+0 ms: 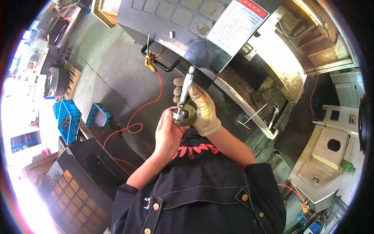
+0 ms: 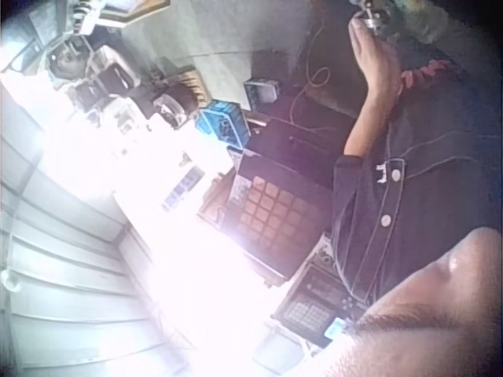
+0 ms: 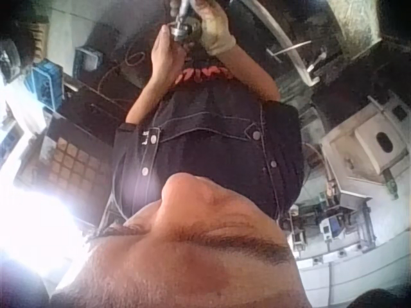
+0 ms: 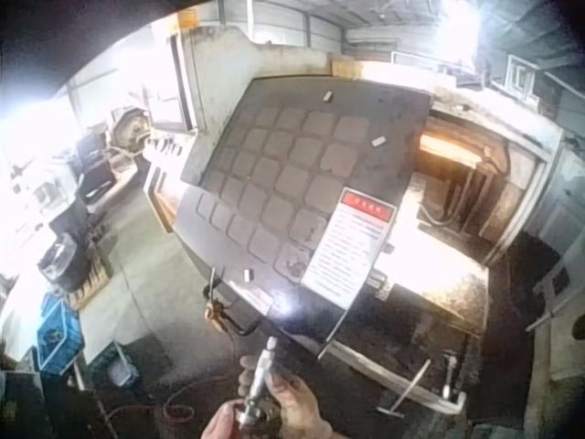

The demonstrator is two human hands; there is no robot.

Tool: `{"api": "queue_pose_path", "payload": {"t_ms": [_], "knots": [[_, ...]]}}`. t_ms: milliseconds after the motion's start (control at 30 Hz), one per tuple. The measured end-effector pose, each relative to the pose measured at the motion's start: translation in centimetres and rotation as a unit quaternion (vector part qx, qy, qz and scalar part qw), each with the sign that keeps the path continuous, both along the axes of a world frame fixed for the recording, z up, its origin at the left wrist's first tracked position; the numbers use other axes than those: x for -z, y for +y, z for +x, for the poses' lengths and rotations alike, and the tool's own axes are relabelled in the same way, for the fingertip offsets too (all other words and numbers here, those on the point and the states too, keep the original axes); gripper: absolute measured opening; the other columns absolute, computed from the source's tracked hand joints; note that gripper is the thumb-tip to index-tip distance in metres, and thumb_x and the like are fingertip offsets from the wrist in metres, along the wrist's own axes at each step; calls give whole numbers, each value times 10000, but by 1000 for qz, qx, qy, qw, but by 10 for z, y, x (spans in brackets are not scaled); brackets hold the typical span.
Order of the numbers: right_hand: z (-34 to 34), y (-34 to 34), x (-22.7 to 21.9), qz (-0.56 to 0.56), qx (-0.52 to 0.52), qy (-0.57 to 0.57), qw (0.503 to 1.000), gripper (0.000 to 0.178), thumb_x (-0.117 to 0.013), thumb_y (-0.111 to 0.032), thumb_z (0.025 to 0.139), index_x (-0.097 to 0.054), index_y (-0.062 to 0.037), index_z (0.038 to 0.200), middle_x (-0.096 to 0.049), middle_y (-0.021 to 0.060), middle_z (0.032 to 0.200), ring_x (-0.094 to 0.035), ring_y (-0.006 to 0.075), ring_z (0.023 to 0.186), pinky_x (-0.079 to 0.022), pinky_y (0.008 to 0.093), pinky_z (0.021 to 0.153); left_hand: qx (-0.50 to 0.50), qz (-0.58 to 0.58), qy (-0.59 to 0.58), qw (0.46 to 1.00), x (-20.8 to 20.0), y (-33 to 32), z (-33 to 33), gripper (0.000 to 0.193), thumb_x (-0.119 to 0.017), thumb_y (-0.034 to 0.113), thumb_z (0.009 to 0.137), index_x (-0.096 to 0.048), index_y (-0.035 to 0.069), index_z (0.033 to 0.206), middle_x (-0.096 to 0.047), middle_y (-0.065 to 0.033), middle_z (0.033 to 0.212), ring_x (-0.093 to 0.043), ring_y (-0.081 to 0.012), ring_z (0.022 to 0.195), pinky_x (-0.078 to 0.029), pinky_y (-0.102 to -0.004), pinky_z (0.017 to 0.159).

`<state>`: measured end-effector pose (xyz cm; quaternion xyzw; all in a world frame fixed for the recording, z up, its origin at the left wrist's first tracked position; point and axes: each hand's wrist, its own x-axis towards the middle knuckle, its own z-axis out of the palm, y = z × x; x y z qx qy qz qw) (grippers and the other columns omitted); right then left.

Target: The person measures a small metal ring using a dial caliper, then uses a pneumatic die grinder to deburr the inner edge of the ring. The person holds the ring in one hand and the tool in the other, rotating the ring to treat different sections.

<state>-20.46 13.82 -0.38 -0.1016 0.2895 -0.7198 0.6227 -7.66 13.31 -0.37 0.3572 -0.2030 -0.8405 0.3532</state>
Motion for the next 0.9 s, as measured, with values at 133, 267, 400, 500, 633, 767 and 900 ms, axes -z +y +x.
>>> {"api": "queue_pose_path", "payload": {"t_ms": [133, 267, 400, 500, 633, 767, 900], "knots": [[0, 0, 1, 3, -1, 0, 1000, 522, -596, -416, 875, -538, -4, 1191, -593, 37, 918, -573, 132, 820, -489, 261, 748, 2, -2, 1, 1000, 2, 0, 1, 301, -404, 309, 992, -493, 49, 1112, -599, -67, 996, -586, -162, 883, -484, -324, 758], [2, -1, 1, 8, 4, 10, 1000, 517, -604, -420, 868, -545, -6, 1172, -592, 40, 918, -577, 133, 821, -490, 260, 743, 1, -1, -1, 1000, 0, 0, 2, 301, -405, 313, 991, -494, 53, 1113, -597, -65, 1000, -585, -161, 888, -484, -324, 760], [2, -1, -1, 10, 4, 9, 1000, 519, -628, -426, 850, -552, -7, 1146, -595, 43, 911, -580, 132, 815, -491, 257, 743, 2, -2, -2, 1000, -1, 1, 3, 301, -406, 316, 990, -494, 57, 1115, -594, -61, 1001, -584, -161, 890, -484, -323, 761], [2, -1, 0, 10, 0, -3, 1000, 526, -651, -424, 833, -552, -8, 1140, -594, 44, 911, -580, 131, 812, -490, 255, 741, 2, 0, 0, 1000, 1, 1, 3, 300, -407, 316, 990, -494, 58, 1117, -594, -59, 999, -584, -162, 890, -484, -322, 759], [1, -1, -1, 13, -1, -8, 1000, 526, -667, -413, 823, -553, -8, 1139, -593, 44, 909, -582, 131, 813, -492, 255, 736, 3, 2, -1, 1000, 1, 1, 3, 301, -406, 315, 990, -494, 56, 1118, -593, -61, 998, -584, -163, 888, -485, -322, 755], [1, -1, 3, 6, -1, -10, 1000, 463, -633, -386, 859, -567, -17, 1131, -613, 40, 906, -596, 124, 801, -509, 250, 719, 1, 1, -1, 1000, 3, 1, 3, 302, -406, 313, 990, -493, 55, 1119, -593, -64, 1000, -585, -164, 887, -485, -321, 751], [1, -1, 5, 5, -1, -13, 1000, 430, -624, -368, 872, -575, -22, 1124, -622, 40, 913, -603, 120, 800, -517, 249, 715, 1, -2, 3, 1000, 2, 1, 3, 297, -411, 310, 989, -494, 55, 1118, -592, -64, 1001, -583, -166, 888, -483, -325, 756]]}}
